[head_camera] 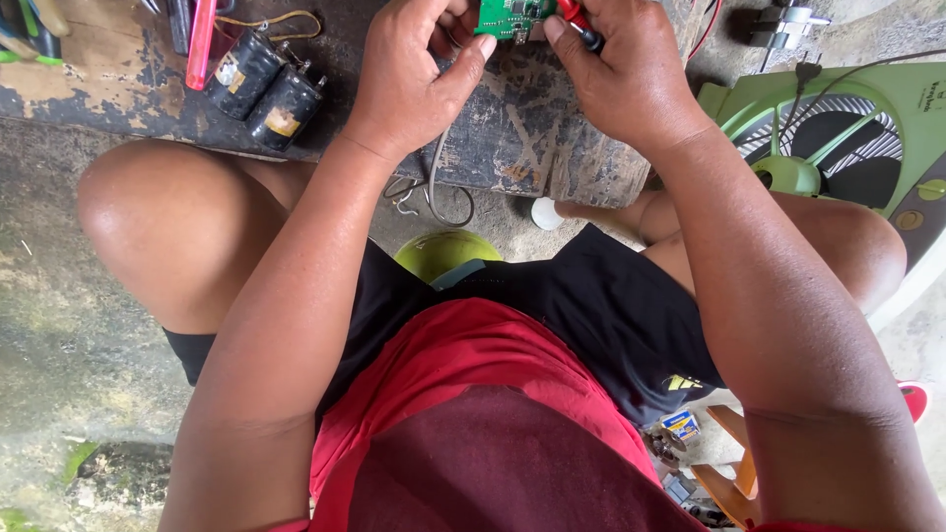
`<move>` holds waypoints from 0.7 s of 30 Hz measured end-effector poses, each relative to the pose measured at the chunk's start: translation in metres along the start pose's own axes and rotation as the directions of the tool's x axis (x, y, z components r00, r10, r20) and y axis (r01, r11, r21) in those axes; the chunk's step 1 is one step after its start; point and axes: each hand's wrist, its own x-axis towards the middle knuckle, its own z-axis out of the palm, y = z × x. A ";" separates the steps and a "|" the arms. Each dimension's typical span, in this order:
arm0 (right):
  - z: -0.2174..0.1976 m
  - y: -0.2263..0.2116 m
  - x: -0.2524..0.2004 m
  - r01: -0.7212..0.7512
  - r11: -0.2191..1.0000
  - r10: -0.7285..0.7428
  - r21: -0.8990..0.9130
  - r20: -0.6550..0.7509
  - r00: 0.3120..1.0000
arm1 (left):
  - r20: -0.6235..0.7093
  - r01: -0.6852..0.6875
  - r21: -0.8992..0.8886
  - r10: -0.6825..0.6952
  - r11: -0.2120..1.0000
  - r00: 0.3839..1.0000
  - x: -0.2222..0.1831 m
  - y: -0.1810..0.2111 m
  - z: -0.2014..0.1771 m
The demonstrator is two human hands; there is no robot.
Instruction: Testing a small electronic circuit board using a digital multimeter and probes on a repair bench.
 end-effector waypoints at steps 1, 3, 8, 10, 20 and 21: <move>-0.001 -0.001 0.001 0.011 1.000 -0.012 0.025 0.019 1.000 | 0.017 0.013 -0.010 -0.013 1.000 1.000 0.000 0.000 0.000; -0.001 -0.002 0.001 0.019 0.999 -0.021 0.051 0.038 0.999 | 0.037 0.027 -0.021 -0.026 0.999 0.999 0.000 0.000 -0.001; -0.003 0.000 0.003 0.019 0.998 -0.022 0.058 0.038 0.999 | 0.064 0.036 -0.030 -0.034 0.999 0.997 -0.001 -0.005 -0.002; 0.001 0.008 0.000 -0.003 1.000 0.003 0.029 0.026 1.000 | 0.065 0.029 -0.031 -0.027 0.999 0.998 -0.001 -0.006 -0.002; 0.000 0.006 0.000 -0.003 1.000 0.002 0.029 0.026 1.000 | 0.090 0.031 -0.041 -0.027 0.999 0.996 -0.001 -0.009 -0.003; 0.000 0.006 -0.001 -0.004 1.000 0.003 0.030 0.027 1.000 | 0.090 0.032 -0.042 -0.028 0.999 0.996 -0.001 -0.009 -0.004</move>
